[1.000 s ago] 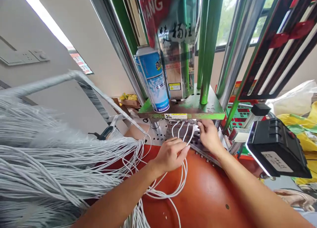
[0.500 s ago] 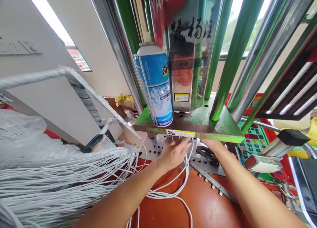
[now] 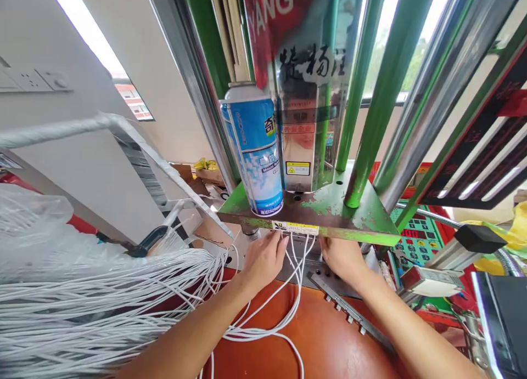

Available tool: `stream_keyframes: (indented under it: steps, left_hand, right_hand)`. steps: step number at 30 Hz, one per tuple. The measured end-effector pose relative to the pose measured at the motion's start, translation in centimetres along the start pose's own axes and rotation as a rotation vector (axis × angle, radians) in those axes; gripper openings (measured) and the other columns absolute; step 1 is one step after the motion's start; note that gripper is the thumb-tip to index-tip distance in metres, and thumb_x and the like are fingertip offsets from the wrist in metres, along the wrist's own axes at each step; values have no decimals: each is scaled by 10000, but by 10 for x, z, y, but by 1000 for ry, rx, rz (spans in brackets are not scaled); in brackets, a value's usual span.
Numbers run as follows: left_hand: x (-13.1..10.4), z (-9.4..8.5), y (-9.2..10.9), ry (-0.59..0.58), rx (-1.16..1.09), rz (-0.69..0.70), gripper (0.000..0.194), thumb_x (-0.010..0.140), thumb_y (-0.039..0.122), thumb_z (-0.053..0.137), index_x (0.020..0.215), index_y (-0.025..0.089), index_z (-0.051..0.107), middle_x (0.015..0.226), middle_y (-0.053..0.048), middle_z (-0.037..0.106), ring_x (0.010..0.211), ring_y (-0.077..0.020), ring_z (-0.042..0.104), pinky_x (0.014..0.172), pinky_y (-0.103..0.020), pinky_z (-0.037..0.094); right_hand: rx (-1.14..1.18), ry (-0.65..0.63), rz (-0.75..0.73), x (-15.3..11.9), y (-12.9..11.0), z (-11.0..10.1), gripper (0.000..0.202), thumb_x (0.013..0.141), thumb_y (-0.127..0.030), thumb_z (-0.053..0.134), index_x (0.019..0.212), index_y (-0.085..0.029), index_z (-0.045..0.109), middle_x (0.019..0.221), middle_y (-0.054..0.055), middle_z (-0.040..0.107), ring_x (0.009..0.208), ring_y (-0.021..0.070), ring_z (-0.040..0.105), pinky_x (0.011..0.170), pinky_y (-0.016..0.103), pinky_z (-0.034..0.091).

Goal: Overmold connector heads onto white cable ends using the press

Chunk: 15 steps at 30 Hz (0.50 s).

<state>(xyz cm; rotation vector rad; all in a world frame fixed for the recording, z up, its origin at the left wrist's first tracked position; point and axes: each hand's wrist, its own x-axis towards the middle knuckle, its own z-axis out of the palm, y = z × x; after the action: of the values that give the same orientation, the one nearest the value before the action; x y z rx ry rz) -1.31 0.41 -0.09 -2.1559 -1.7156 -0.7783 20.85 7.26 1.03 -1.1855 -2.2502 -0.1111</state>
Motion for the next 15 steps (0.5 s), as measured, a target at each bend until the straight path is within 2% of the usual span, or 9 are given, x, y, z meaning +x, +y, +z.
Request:
stream_keyframes:
  steps: [4, 7, 10, 13, 15]
  left_hand:
    - [1, 16, 5, -57, 0, 19, 232, 1064, 274, 432, 1192, 153, 583, 847, -67, 754, 722, -240, 732, 589, -333, 454]
    - [4, 22, 5, -81, 30, 37, 200, 1014, 179, 468, 1171, 138, 585, 812, -62, 756, 702, -244, 738, 573, -328, 449]
    - [5, 24, 2, -75, 34, 69, 161, 976, 145, 499, 1103, 145, 598, 784, -57, 753, 691, -242, 739, 560, -325, 441]
    - [6, 26, -1, -23, 8, 81, 126, 1003, 180, 484, 1037, 165, 604, 745, -44, 743, 657, -228, 729, 543, -324, 423]
    - [6, 26, -1, 13, -5, 81, 136, 1015, 200, 478, 979, 182, 608, 713, -31, 728, 638, -220, 720, 534, -322, 407]
  right_hand:
    - [-66, 31, -2, -34, -24, -2, 375, 1060, -343, 419, 1215, -116, 674, 1121, 191, 676, 1057, 348, 594, 922, 490, 498]
    - [-67, 80, -1, -38, -32, 3, 378, 1053, -334, 443, 1252, -101, 663, 1168, 208, 655, 1103, 364, 568, 956, 519, 482]
    - [52, 88, 32, -32, -29, 6, 329, 1050, -348, 458, 1144, -144, 699, 1070, 167, 703, 1029, 329, 618, 930, 484, 497]
    - [121, 83, 64, -28, -21, 6, 287, 1037, -312, 458, 945, -191, 702, 890, 102, 733, 857, 265, 664, 797, 390, 530]
    - [119, 92, 71, -29, -16, 8, 260, 1009, -287, 475, 906, -197, 697, 868, 91, 744, 824, 252, 678, 761, 367, 535]
